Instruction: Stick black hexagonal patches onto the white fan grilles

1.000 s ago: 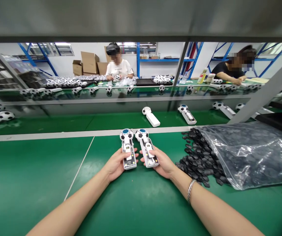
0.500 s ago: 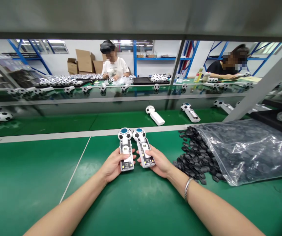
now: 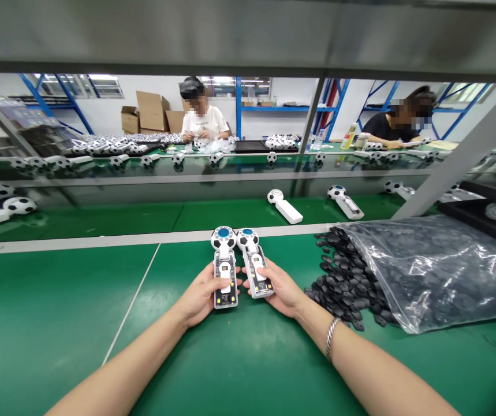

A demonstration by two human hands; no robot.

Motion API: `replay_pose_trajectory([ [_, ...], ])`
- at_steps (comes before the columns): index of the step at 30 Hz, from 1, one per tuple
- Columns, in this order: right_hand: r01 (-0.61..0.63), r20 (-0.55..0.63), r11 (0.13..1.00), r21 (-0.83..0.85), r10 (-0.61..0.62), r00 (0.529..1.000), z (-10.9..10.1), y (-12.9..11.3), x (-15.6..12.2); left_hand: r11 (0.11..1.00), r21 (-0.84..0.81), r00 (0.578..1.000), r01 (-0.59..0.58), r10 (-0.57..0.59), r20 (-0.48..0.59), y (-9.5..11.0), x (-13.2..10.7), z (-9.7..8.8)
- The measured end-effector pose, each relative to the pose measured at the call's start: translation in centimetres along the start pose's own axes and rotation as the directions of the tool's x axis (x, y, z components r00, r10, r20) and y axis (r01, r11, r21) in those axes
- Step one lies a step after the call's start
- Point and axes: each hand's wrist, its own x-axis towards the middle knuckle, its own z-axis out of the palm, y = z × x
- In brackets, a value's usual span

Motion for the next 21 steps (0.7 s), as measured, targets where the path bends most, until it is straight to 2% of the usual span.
replay_pose_trajectory([
  [11, -0.019, -0.036, 1.0, -0.025, 0.018, 0.999, -0.05, -0.12, -0.06, 0.999, -0.035, 1.0, 0.022, -0.022, -0.008, -0.04, 0.25, -0.2],
  [21, -0.017, -0.046, 1.0, -0.011, 0.017, 0.999, -0.38, 0.35, 0.14, 0.989, -0.146, 0.996, 0.017, -0.029, -0.085, -0.21, 0.27, -0.47],
])
